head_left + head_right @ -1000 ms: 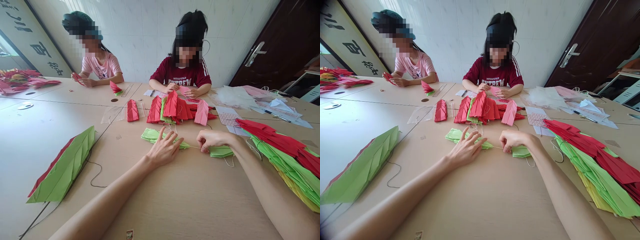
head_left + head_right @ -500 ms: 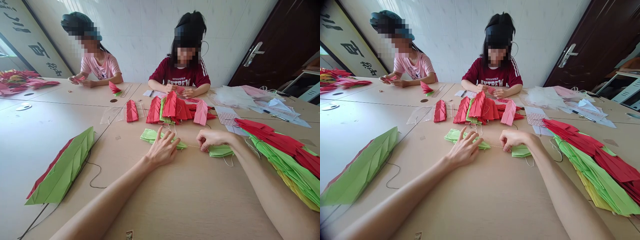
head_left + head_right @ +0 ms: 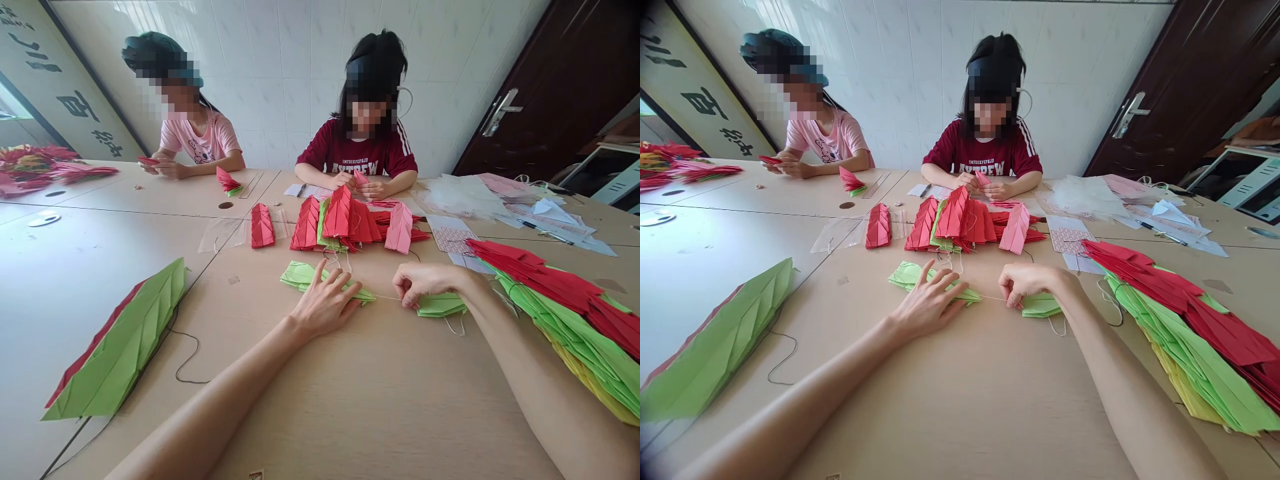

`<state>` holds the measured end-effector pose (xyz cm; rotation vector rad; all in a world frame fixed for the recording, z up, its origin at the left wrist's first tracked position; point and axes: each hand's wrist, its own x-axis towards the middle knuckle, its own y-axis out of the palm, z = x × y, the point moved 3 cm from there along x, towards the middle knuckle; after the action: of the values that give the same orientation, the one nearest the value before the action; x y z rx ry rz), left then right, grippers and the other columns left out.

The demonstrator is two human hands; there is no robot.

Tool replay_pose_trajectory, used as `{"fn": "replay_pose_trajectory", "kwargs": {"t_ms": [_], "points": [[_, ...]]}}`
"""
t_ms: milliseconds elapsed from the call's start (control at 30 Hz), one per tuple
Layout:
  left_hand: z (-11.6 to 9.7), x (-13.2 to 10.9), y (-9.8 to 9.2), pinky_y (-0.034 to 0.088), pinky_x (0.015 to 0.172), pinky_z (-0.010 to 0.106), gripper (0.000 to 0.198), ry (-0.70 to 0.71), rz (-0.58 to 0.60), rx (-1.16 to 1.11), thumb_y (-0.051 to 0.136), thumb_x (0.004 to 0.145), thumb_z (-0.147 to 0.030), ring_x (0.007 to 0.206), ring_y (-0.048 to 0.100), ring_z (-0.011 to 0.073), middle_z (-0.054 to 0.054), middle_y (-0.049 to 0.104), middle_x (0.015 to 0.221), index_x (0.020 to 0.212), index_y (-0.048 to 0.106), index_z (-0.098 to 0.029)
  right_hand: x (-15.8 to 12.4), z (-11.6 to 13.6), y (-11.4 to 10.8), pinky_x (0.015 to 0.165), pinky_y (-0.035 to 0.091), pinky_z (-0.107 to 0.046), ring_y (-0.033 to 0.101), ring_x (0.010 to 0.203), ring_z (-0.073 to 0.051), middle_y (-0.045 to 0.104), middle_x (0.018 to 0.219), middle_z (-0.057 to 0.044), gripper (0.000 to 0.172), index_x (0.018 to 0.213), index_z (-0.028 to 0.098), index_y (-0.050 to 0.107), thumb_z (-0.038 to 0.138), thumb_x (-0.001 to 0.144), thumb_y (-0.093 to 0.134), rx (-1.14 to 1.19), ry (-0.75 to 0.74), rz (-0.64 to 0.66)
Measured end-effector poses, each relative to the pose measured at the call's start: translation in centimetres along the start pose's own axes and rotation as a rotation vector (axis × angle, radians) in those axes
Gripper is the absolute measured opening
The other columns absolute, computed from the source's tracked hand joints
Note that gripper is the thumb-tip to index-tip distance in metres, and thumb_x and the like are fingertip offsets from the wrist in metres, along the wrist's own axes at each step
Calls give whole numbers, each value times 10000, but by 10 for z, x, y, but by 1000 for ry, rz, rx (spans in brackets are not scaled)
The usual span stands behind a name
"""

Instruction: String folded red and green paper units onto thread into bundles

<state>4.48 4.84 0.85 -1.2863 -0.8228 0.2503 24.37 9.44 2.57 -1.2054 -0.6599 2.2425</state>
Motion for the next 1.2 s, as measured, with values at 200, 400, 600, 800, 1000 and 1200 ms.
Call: {"fn": "replay_pose_trajectory", "kwargs": {"t_ms": [200, 400, 600, 800, 1000, 1200], "points": [[0, 0, -2, 225, 1042, 492, 238, -16, 9, -6, 379, 892, -325, 974, 515, 214, 60, 573, 991, 1013, 542, -200, -2, 7, 2, 548, 394, -246, 588, 582, -158, 613, 566, 4, 151, 565, 179, 544, 310, 569, 619, -27, 6, 25], [0, 0, -3, 235, 1037, 493, 309, -11, -10, -14, 389, 890, -391, 1056, 491, 236, 80, 560, 1068, 1114, 506, -213, -3, 26, 1, 580, 390, -243, 582, 740, -190, 641, 786, -30, 289, 775, 174, 618, 380, 580, 673, -95, -64, -64], [-2, 1, -4, 221, 1054, 480, 303, 51, 5, -17, 381, 906, -364, 1101, 473, 218, 80, 567, 1058, 1133, 492, -196, 12, 40, 13, 460, 401, -222, 551, 571, -127, 596, 787, -17, 281, 836, 179, 535, 316, 618, 647, 4, -79, -116], [-1, 0, -1, 228, 1047, 487, 258, 48, 14, -9, 383, 904, -369, 1004, 518, 208, 56, 584, 960, 1017, 535, -192, 19, 37, 22, 420, 421, -215, 551, 486, -122, 515, 542, 33, 177, 683, 186, 458, 306, 665, 588, 104, -45, -75], [-1, 0, 0, 251, 1033, 465, 214, 16, -4, 10, 412, 873, -332, 966, 520, 206, 59, 571, 925, 930, 546, -176, 22, 32, 24, 429, 416, -217, 540, 445, -114, 511, 485, 48, 161, 667, 189, 455, 313, 692, 554, 137, -79, -27], [-1, 1, 0, 254, 1027, 464, 185, 26, -1, 27, 414, 849, -309, 950, 519, 214, 56, 569, 897, 895, 539, -180, 21, 33, 24, 427, 373, -209, 520, 477, -111, 514, 501, 45, 160, 649, 181, 485, 305, 665, 585, 93, -123, -3]]}}
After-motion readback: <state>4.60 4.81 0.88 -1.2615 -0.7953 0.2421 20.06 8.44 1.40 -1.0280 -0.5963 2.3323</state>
